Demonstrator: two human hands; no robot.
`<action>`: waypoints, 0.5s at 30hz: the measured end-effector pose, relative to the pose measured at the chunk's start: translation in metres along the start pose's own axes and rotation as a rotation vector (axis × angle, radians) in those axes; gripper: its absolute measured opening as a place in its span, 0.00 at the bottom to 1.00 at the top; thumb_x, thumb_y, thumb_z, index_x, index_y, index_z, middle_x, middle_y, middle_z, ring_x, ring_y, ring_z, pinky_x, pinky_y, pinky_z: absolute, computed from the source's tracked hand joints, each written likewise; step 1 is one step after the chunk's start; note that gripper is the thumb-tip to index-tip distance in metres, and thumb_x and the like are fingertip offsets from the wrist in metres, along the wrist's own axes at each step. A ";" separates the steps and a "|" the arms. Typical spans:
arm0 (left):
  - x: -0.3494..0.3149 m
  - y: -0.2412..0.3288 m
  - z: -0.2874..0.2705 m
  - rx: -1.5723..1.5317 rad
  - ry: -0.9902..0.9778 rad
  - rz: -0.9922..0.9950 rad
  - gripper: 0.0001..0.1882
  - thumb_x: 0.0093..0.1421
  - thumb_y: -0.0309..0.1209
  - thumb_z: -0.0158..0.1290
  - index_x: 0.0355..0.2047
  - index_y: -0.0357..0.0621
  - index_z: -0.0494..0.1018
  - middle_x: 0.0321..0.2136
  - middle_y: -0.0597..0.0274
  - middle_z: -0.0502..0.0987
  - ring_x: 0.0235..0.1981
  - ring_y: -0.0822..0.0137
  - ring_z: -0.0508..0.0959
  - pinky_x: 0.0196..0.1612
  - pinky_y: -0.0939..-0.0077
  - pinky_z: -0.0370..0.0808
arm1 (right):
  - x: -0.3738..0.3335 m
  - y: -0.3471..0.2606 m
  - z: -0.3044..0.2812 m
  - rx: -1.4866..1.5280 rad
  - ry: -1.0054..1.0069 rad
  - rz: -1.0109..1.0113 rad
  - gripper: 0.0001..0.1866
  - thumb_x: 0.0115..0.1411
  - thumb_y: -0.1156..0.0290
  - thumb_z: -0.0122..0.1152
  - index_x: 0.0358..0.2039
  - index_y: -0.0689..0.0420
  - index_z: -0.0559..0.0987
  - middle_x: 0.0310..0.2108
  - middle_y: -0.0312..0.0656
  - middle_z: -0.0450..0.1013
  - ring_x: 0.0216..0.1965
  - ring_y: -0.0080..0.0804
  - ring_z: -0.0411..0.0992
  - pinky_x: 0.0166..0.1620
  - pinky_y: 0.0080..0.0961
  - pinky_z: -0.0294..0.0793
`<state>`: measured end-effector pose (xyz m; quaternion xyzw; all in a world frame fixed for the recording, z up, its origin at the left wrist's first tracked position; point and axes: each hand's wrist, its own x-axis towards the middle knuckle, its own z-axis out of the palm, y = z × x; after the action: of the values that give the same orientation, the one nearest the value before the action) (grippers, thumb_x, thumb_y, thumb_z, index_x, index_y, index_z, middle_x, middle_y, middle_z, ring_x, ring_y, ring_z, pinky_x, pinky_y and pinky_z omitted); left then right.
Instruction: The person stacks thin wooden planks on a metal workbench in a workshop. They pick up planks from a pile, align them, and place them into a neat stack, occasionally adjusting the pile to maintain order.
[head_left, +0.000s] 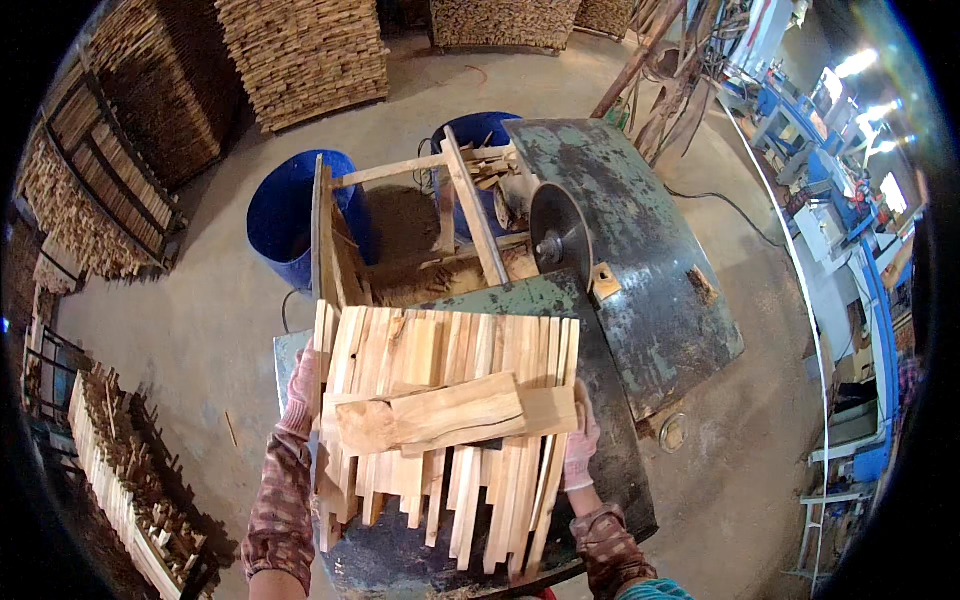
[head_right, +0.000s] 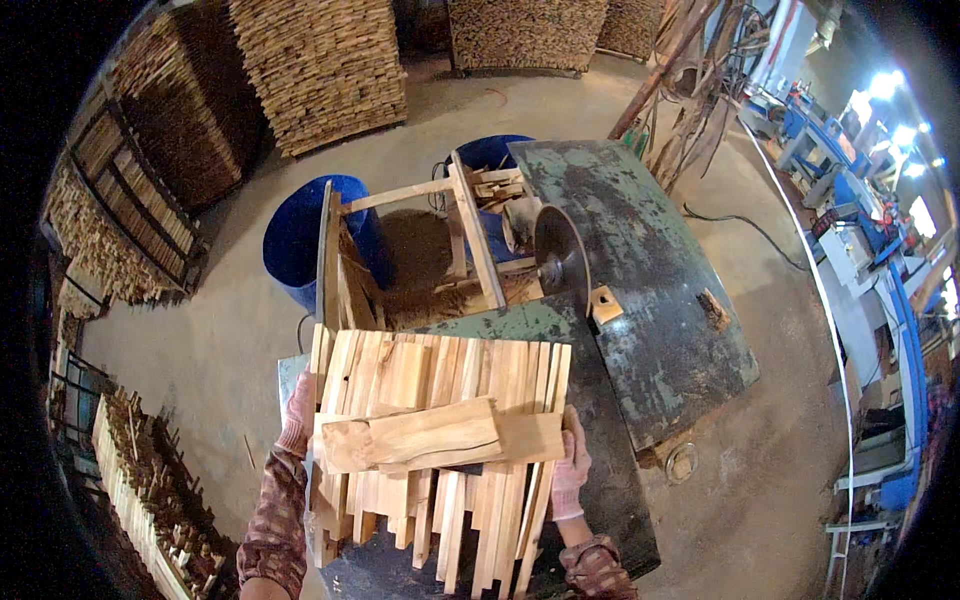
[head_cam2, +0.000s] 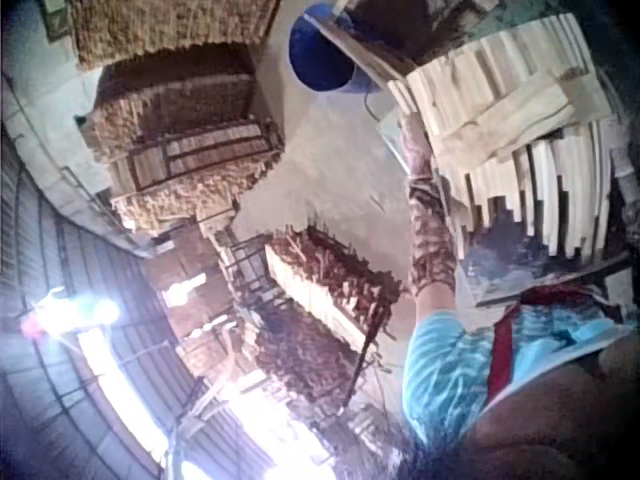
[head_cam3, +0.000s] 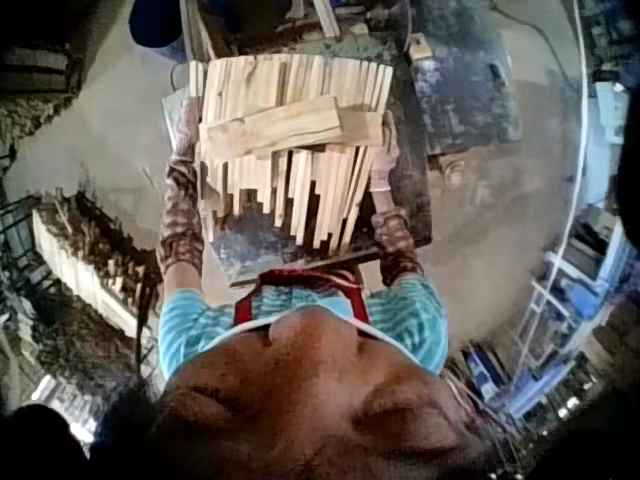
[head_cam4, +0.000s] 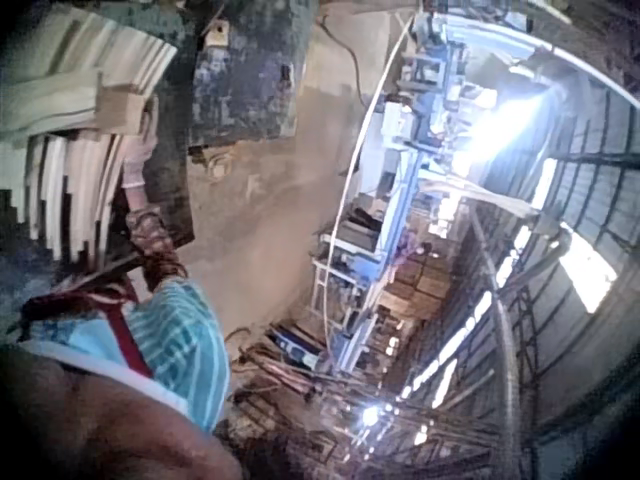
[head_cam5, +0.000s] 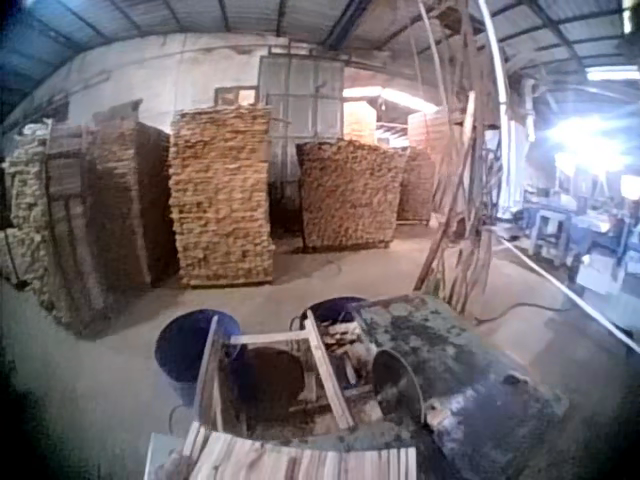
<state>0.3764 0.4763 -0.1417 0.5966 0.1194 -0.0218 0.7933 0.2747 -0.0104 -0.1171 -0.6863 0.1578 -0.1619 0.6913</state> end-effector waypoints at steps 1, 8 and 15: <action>0.001 0.004 0.009 0.013 -0.066 -0.012 0.33 0.76 0.53 0.42 0.72 0.46 0.61 0.65 0.62 0.69 0.63 0.66 0.69 0.68 0.67 0.64 | 0.000 0.012 -0.009 0.069 -0.028 0.028 0.25 0.76 0.60 0.48 0.67 0.59 0.69 0.68 0.45 0.67 0.65 0.36 0.69 0.67 0.33 0.68; -0.008 0.042 0.009 -0.047 -0.150 -0.042 0.36 0.78 0.53 0.36 0.73 0.38 0.57 0.69 0.55 0.64 0.69 0.64 0.64 0.72 0.67 0.58 | 0.000 0.061 -0.009 0.580 -0.079 0.449 0.30 0.77 0.61 0.44 0.75 0.54 0.58 0.71 0.42 0.62 0.67 0.35 0.66 0.67 0.35 0.70; -0.048 0.072 -0.033 -0.036 0.102 -0.220 0.34 0.77 0.52 0.38 0.72 0.40 0.61 0.67 0.56 0.68 0.66 0.63 0.69 0.69 0.68 0.63 | -0.003 -0.004 0.057 0.431 -0.315 0.448 0.34 0.74 0.50 0.51 0.74 0.53 0.61 0.69 0.38 0.66 0.66 0.30 0.67 0.66 0.31 0.69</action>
<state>0.3375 0.5234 -0.0719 0.5660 0.2245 -0.0761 0.7896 0.2970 0.0417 -0.1128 -0.4896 0.1581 0.0724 0.8545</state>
